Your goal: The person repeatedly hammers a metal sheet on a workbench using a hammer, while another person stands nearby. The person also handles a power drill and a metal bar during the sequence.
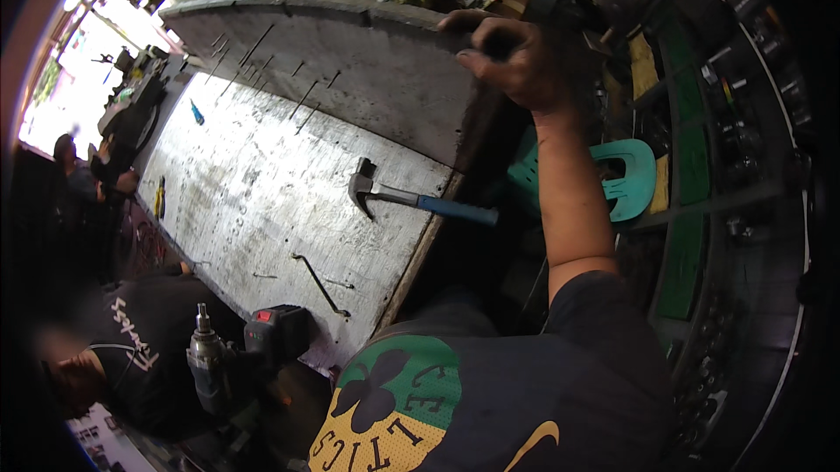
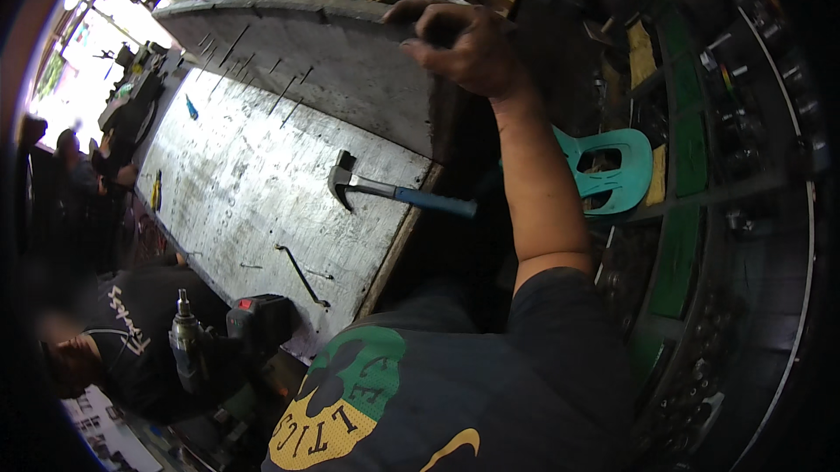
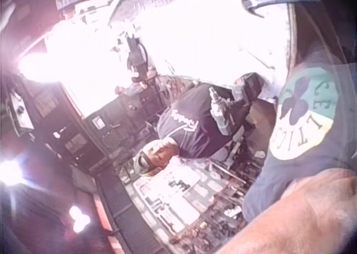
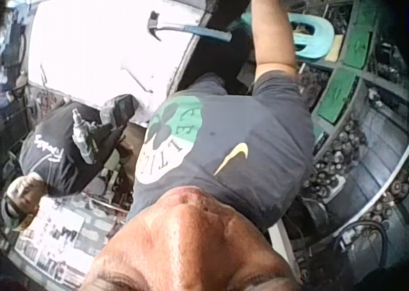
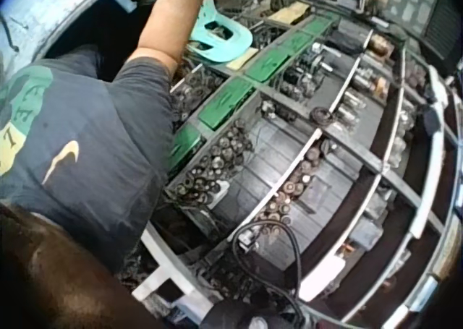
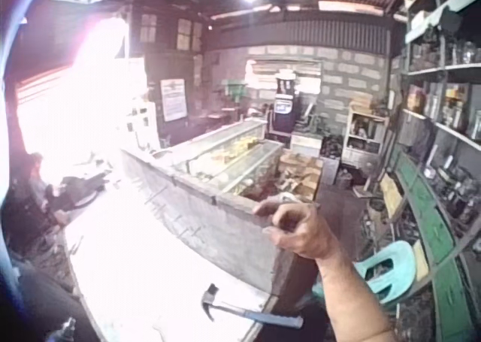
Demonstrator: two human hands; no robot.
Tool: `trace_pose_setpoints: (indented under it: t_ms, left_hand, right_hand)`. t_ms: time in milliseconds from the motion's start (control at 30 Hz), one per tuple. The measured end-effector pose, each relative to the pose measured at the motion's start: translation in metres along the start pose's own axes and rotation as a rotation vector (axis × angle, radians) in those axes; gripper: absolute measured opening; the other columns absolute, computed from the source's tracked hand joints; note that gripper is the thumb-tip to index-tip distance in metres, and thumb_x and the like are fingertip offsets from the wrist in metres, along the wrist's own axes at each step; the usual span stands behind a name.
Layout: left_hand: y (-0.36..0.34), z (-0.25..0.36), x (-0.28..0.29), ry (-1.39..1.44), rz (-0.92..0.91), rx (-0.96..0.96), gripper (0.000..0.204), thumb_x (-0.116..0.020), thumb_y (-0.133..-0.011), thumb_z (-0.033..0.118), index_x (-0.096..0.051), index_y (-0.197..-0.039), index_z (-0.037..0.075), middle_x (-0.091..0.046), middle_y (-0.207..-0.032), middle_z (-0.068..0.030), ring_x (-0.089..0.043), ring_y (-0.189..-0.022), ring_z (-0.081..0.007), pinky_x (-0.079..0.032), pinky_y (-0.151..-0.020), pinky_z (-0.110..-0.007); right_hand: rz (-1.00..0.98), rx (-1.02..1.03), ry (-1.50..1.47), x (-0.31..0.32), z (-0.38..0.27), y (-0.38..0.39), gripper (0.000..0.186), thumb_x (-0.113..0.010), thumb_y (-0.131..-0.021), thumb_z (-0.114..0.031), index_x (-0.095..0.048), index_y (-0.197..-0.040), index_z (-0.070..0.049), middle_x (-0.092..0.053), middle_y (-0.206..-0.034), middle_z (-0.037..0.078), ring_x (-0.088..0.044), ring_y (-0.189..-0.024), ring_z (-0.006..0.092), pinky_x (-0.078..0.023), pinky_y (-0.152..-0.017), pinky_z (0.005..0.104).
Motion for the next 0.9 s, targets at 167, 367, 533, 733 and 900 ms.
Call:
trace_pose_setpoints:
  t_ms: [167,367,533,733,900]
  left_hand:
    - [-0.004,0.010,-0.004,-0.183,0.008,-0.067,0.082,-0.064,-0.097,0.062,-0.054,-0.150,0.001,-0.059,-0.150,-0.0179,-0.053,-0.140,-0.0341,-0.034,-0.122,-0.047]
    - [-0.003,0.025,-0.008,-0.371,0.016,-0.165,0.082,-0.068,-0.097,0.058,-0.054,-0.150,-0.002,-0.061,-0.147,-0.0186,-0.055,-0.138,-0.0328,-0.036,-0.120,-0.045]
    - [0.009,0.036,-0.011,-0.510,0.034,-0.235,0.081,-0.072,-0.096,0.055,-0.054,-0.149,-0.004,-0.062,-0.145,-0.0191,-0.056,-0.136,-0.0316,-0.038,-0.118,-0.042]
    - [0.023,0.037,-0.008,-0.758,0.138,-0.260,0.082,-0.076,-0.096,0.051,-0.053,-0.149,-0.007,-0.063,-0.143,-0.0197,-0.058,-0.133,-0.0303,-0.040,-0.116,-0.039]
    - [0.016,0.011,-0.002,-0.289,0.069,-0.227,0.072,-0.086,-0.092,0.036,-0.058,-0.144,-0.003,-0.071,-0.132,-0.0130,-0.065,-0.120,-0.0225,-0.046,-0.110,-0.036]
  right_hand:
    - [0.006,0.019,0.045,0.001,0.011,0.002,0.021,-0.081,-0.086,-0.006,-0.060,-0.081,-0.010,-0.076,-0.126,0.012,-0.068,-0.127,0.0276,-0.049,-0.114,0.0413]
    - [-0.050,0.086,0.109,0.004,0.013,0.001,0.016,-0.082,-0.089,-0.009,-0.067,-0.093,-0.005,-0.078,-0.112,0.009,-0.072,-0.106,0.0171,-0.058,-0.099,0.0336]
    - [-0.091,0.047,-0.010,0.005,0.025,0.008,0.019,-0.082,-0.090,-0.009,-0.069,-0.102,-0.005,-0.072,-0.103,0.004,-0.070,-0.101,0.0136,-0.058,-0.092,0.0314]
    - [-0.030,0.199,-0.315,0.003,0.035,0.009,0.036,-0.088,-0.086,-0.006,-0.070,-0.117,-0.005,-0.074,-0.111,0.007,-0.071,-0.105,0.0150,-0.060,-0.093,0.0335]
    - [-0.112,0.071,-0.158,0.009,0.023,0.012,0.023,-0.075,-0.089,0.004,-0.063,-0.108,-0.001,-0.069,-0.133,0.019,-0.065,-0.126,0.0272,-0.047,-0.109,0.0382]
Point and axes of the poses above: each hand's wrist, its own y-axis away from the middle knuckle, its own x-axis out of the back of the hand, z = x × y, the point moved 3 cm from there along -y, towards the middle knuckle
